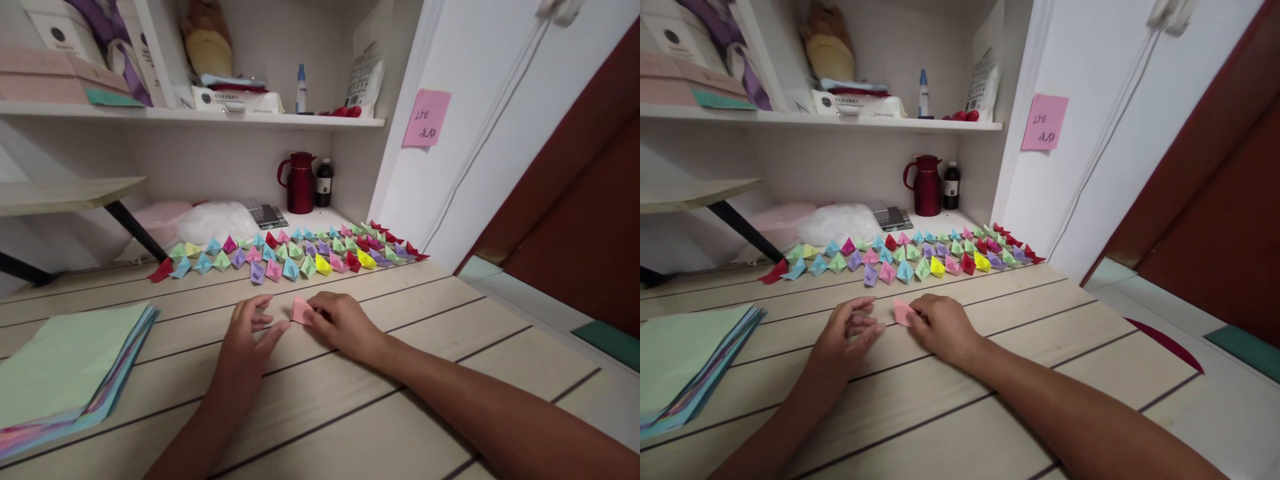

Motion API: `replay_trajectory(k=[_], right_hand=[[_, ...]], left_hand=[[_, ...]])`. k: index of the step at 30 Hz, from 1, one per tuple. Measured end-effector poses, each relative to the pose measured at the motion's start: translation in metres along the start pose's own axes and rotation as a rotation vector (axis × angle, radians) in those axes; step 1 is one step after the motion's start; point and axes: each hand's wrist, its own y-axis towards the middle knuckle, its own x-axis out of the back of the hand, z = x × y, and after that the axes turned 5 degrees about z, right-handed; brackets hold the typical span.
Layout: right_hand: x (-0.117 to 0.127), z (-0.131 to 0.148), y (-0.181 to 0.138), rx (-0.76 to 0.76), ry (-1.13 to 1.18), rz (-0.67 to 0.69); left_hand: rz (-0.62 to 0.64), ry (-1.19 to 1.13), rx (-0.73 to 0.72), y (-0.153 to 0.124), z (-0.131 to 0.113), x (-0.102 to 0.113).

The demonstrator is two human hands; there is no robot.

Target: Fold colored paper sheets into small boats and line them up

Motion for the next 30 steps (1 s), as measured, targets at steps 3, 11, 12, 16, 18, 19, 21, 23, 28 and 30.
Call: replay_trajectory(k=[3, 11, 12, 16, 18, 19, 21, 23, 28, 30], right_hand=[[-0.001, -0.001, 0.003, -0.117, 0.397, -0.006], [-0.001, 0.015, -0.002, -0.125, 0.686, 0.029], [-0.001, 0.016, -0.003, -0.121, 0.678, 0.027], [0.0, 0.018, -0.003, -0.122, 0.656, 0.015], [0.002, 0.018, -0.003, -0.131, 0.659, 0.02], [0.002, 0.019, -0.003, -0.13, 0.663, 0.026], [0.004, 0.02, -0.004, -0.1, 0.684, 0.037], [0.007, 0.02, -0.004, -0.04, 0.732, 0.032], [0.013, 0.023, -0.006, 0.074, 0.866, 0.012], [0.015, 0.024, -0.007, 0.106, 0.951, 0.055]], left_hand=[[0.033, -0.117, 0.045, -0.003, -0.004, -0.006], [0.2, -0.56, 0.211, -0.014, -0.024, -0.014], [0.186, -0.567, 0.226, -0.014, -0.025, -0.013], [0.128, -0.518, 0.278, -0.014, -0.026, -0.008], [0.108, -0.513, 0.294, -0.015, -0.028, -0.006], [0.108, -0.53, 0.297, -0.016, -0.03, -0.005], [0.119, -0.6, 0.306, -0.017, -0.033, -0.003], [0.137, -0.702, 0.327, -0.019, -0.035, -0.003], [0.29, -0.979, 0.405, -0.025, -0.037, -0.006], [0.342, -1.032, 0.438, -0.027, -0.038, -0.007]])
